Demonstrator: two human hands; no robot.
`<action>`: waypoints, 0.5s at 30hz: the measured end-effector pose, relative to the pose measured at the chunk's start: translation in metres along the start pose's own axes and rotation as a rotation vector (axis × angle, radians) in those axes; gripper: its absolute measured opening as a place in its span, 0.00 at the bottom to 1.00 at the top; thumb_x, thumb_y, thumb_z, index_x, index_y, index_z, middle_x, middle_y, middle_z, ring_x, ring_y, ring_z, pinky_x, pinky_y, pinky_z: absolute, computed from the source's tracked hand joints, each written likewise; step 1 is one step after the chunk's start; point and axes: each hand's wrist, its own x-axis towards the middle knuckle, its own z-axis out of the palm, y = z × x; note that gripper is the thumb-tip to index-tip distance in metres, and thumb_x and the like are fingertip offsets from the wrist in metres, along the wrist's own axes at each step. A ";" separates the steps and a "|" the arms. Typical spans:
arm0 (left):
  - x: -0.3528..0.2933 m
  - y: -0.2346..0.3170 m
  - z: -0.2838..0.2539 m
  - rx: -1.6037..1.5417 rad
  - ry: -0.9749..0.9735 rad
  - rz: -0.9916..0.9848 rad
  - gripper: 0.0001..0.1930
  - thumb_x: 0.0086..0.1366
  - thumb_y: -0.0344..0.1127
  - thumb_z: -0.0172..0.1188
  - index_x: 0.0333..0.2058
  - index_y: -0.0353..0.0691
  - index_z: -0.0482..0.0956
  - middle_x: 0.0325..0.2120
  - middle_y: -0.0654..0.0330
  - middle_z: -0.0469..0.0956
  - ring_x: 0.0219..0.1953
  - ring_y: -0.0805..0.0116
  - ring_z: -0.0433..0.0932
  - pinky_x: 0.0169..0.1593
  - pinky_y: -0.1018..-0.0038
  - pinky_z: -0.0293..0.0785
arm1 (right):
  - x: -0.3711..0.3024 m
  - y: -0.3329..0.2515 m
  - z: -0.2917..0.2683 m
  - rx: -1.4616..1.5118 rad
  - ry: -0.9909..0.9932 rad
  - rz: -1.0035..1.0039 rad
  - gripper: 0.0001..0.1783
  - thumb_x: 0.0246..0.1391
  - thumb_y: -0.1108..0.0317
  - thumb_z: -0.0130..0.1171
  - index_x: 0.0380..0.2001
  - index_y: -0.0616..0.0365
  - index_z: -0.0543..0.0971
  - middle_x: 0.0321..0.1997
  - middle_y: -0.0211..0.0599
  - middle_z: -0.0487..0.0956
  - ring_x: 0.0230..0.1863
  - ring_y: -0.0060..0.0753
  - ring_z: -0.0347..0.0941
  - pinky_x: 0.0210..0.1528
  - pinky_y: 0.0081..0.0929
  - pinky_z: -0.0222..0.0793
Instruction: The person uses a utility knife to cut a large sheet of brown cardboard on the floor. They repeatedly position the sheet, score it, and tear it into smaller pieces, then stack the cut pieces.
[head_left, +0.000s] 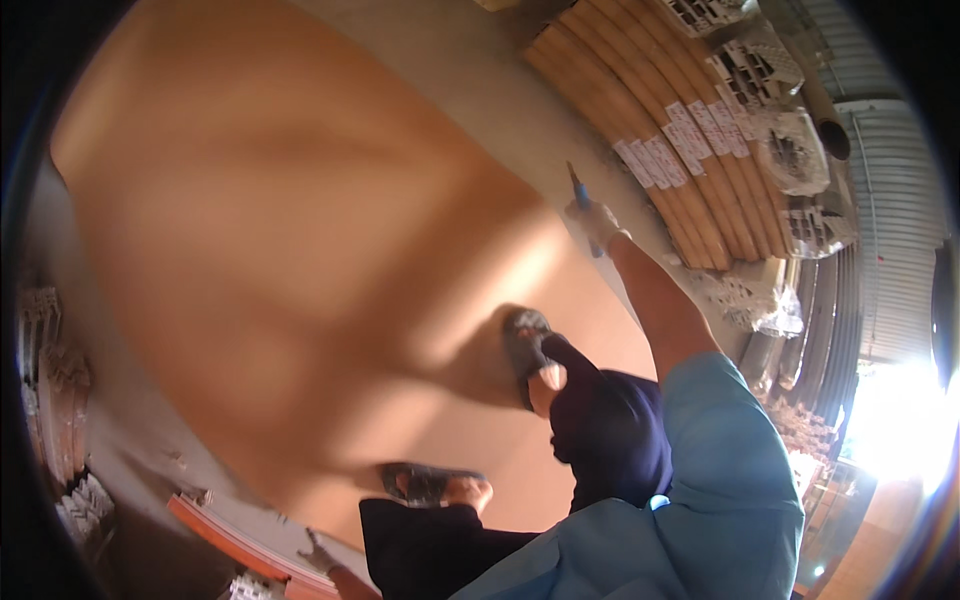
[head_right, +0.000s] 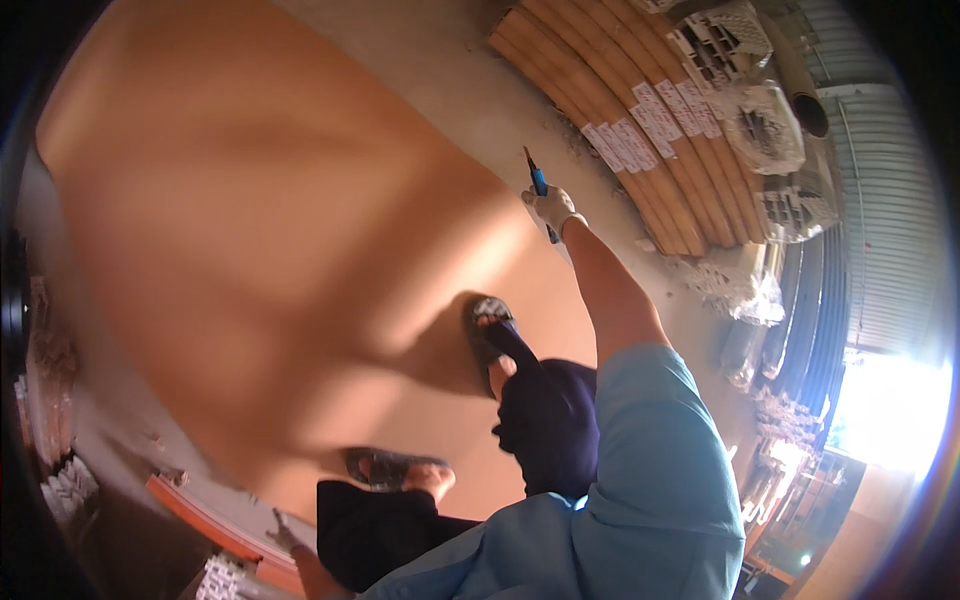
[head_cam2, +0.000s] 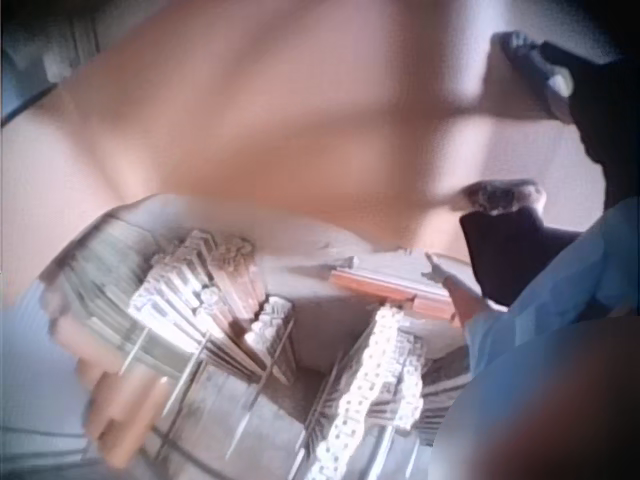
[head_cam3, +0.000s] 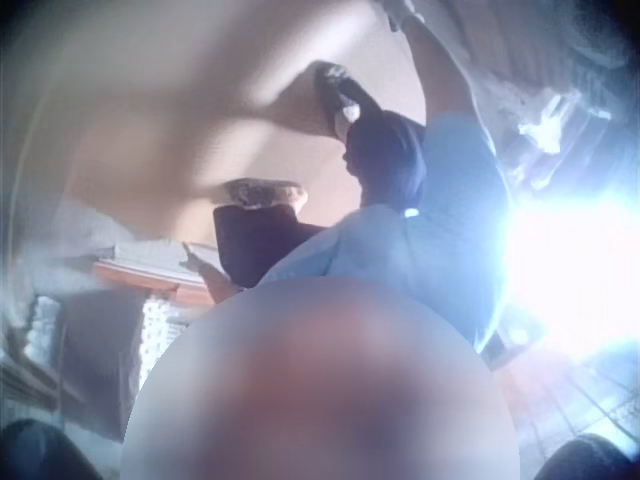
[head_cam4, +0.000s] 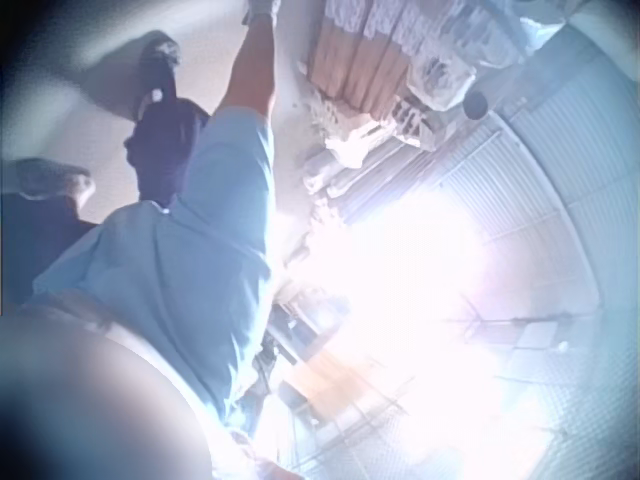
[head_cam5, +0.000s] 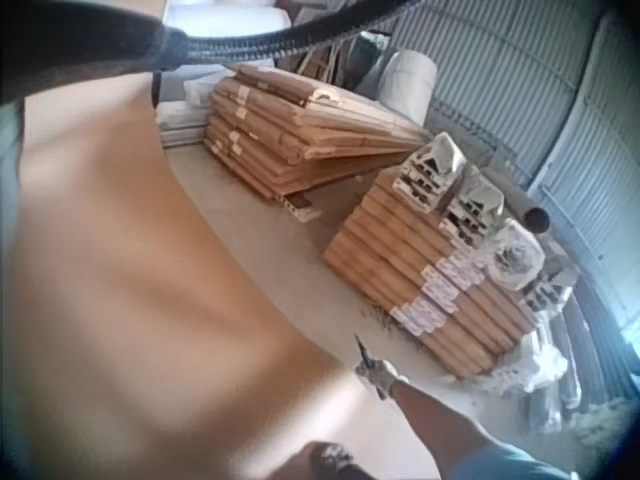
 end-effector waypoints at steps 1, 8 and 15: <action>0.023 -0.002 0.003 -0.122 0.010 0.000 0.46 0.59 0.53 0.58 0.67 0.39 0.44 0.65 0.47 0.51 0.65 0.47 0.51 0.65 0.54 0.50 | 0.023 0.000 0.012 -0.011 -0.006 0.002 0.24 0.48 0.46 0.64 0.40 0.53 0.80 0.34 0.37 0.80 0.39 0.38 0.76 0.47 0.34 0.68; 0.107 0.001 0.000 -0.858 -0.205 -0.087 0.40 0.64 0.54 0.52 0.68 0.47 0.44 0.69 0.56 0.46 0.70 0.51 0.40 0.68 0.49 0.38 | 0.075 -0.008 0.045 -0.034 -0.152 -0.121 0.27 0.52 0.44 0.56 0.39 0.58 0.80 0.30 0.34 0.78 0.30 0.31 0.72 0.37 0.29 0.66; 0.101 0.005 0.013 -0.354 -0.042 -0.041 0.49 0.55 0.62 0.60 0.67 0.43 0.49 0.66 0.55 0.54 0.68 0.52 0.51 0.66 0.50 0.42 | 0.087 -0.004 0.051 -0.031 -0.191 -0.075 0.23 0.49 0.45 0.63 0.40 0.51 0.81 0.29 0.29 0.77 0.32 0.28 0.70 0.38 0.30 0.65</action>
